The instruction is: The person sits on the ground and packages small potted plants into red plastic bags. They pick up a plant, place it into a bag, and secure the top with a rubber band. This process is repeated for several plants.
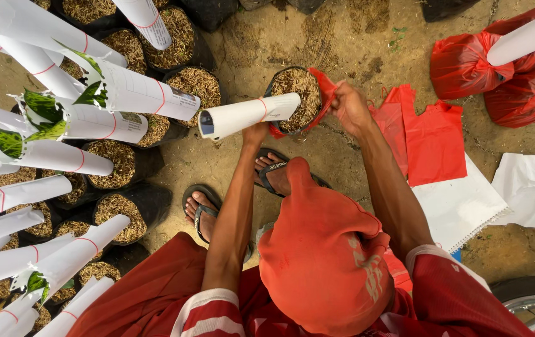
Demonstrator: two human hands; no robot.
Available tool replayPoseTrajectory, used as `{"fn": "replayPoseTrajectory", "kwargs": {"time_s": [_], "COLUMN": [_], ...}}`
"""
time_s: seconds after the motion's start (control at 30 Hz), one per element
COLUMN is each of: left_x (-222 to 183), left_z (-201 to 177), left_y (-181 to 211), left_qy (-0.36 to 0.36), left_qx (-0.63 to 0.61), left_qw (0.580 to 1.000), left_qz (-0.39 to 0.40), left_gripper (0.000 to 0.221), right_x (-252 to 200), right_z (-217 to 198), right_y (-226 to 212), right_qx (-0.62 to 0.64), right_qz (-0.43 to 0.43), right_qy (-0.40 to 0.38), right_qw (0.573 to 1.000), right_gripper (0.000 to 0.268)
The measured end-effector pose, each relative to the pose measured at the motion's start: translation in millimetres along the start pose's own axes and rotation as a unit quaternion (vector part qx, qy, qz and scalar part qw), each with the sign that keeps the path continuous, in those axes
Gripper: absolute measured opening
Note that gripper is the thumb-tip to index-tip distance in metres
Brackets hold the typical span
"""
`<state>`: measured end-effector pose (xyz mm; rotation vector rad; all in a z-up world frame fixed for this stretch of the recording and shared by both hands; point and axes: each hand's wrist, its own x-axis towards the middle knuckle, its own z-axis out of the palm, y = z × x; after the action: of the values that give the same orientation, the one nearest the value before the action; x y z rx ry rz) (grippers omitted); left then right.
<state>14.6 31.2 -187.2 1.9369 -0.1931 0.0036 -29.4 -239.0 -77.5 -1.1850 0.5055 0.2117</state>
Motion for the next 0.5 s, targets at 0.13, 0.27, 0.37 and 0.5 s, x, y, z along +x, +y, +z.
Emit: {"fn": "replayPoseTrajectory", "kwargs": {"time_s": [0.13,0.27,0.37,0.5], "left_x": [25.4,13.6,13.1,17.3], "left_z": [-17.9,-27.6,-22.5,-18.4], "left_y": [-3.9,12.5,29.2,37.7], "left_qy": [-0.071,-0.110,-0.053,-0.025], "left_qx": [0.010,0.007,0.048,0.064], "left_qw": [0.994,0.991,0.997,0.997], "left_qz": [0.087,0.073,0.031,0.026], "left_gripper": [0.039,0.042,0.040,0.039], "right_x": [2.4,16.4,39.4,62.6], "right_z": [11.5,17.7,17.0,6.9], "right_y": [-24.7,-35.5,-35.9,-13.7], "right_qx": [-0.115,-0.352,-0.584,-0.730], "right_qz": [-0.007,-0.007,-0.002,-0.206], "right_qy": [0.071,0.029,0.015,0.047], "right_qw": [0.991,0.936,0.811,0.650], "right_gripper": [0.010,0.028,0.046,0.040]}}
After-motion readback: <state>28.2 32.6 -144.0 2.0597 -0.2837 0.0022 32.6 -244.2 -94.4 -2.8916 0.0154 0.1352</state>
